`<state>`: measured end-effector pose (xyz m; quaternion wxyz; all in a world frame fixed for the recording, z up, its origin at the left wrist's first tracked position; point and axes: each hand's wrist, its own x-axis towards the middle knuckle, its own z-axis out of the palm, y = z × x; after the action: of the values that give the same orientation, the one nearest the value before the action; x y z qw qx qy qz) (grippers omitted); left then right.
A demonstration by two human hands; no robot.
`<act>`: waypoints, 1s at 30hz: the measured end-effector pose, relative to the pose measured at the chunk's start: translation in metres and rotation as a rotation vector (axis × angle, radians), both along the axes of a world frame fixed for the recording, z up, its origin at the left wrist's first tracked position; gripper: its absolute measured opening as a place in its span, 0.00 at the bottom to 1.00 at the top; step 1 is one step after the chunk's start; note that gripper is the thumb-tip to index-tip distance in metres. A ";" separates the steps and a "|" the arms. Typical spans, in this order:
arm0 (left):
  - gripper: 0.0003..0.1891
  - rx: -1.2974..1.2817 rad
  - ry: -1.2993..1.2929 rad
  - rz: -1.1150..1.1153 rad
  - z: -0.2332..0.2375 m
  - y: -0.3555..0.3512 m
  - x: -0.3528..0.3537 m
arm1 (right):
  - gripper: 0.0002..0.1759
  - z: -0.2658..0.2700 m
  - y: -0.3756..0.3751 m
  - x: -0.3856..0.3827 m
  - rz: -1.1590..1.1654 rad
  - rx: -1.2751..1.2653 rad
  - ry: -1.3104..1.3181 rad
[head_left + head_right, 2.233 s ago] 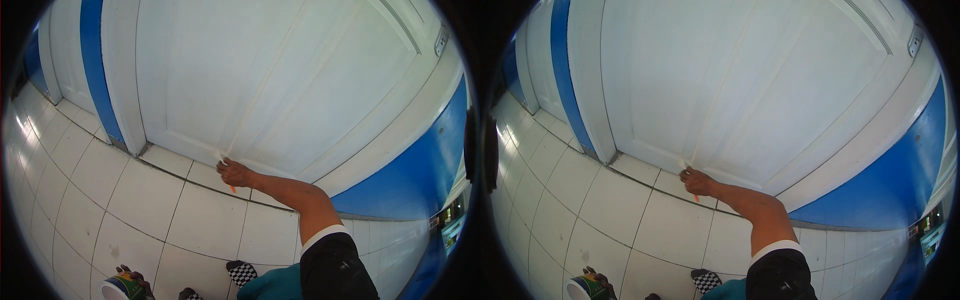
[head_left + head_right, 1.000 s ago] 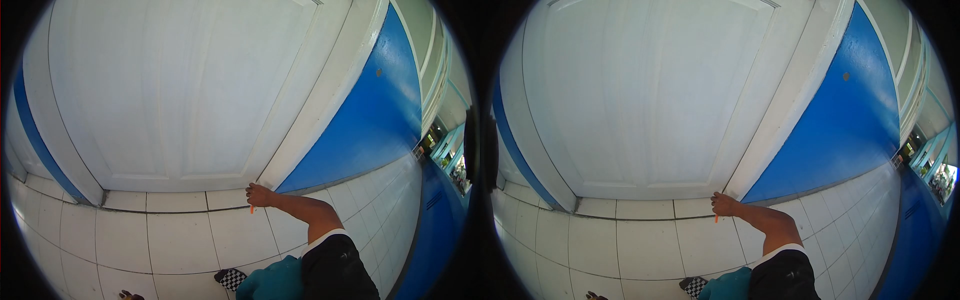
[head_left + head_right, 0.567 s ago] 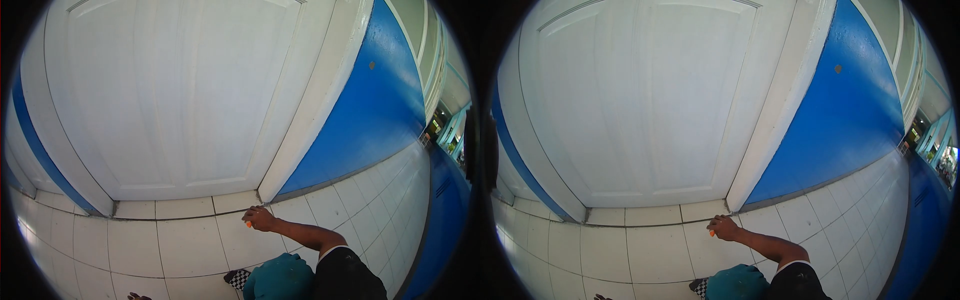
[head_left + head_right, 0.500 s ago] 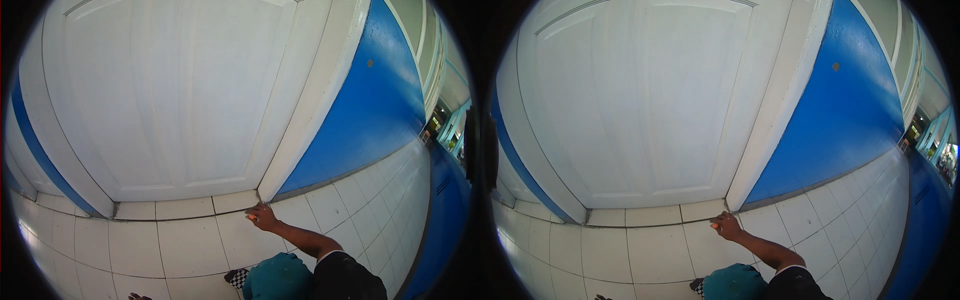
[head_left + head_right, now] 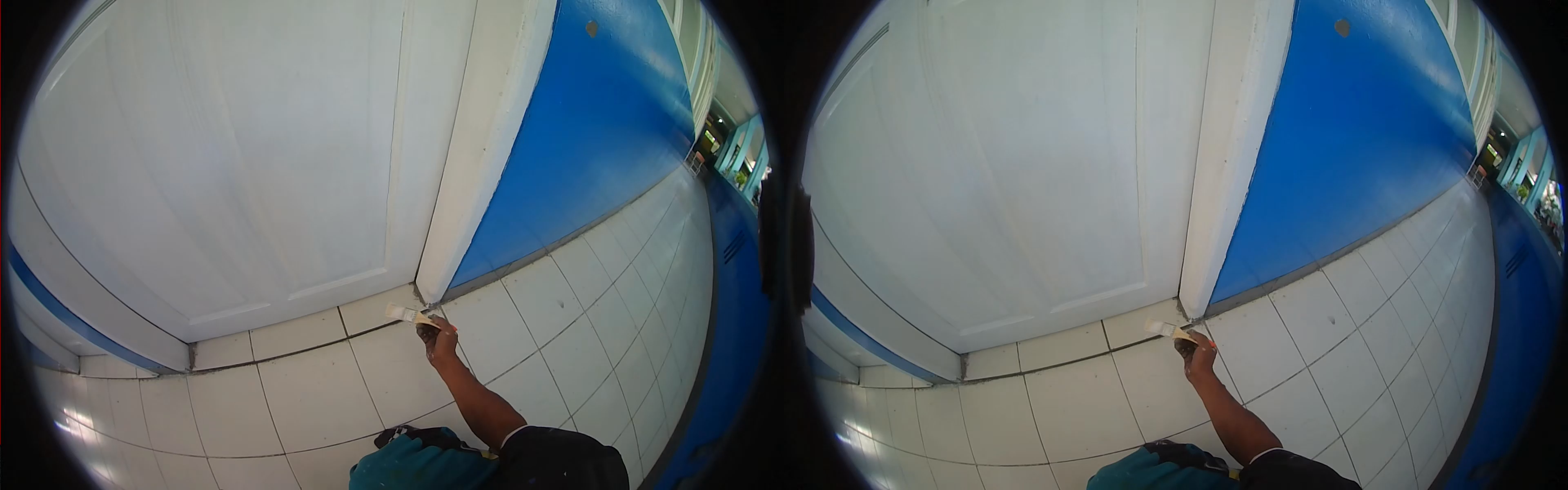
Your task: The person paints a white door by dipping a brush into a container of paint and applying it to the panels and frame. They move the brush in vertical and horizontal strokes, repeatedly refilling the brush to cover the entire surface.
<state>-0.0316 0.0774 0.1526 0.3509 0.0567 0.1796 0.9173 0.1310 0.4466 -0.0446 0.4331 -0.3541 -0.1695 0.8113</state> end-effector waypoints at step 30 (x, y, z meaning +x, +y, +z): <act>0.49 -0.099 0.035 -0.008 -0.004 0.020 -0.005 | 0.07 -0.049 -0.024 -0.166 0.066 0.017 -0.047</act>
<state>-0.0371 0.0975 0.1483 0.3536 0.0561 0.2307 0.9048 -0.0352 0.4222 -0.0932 0.4049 -0.3637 -0.1982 0.8152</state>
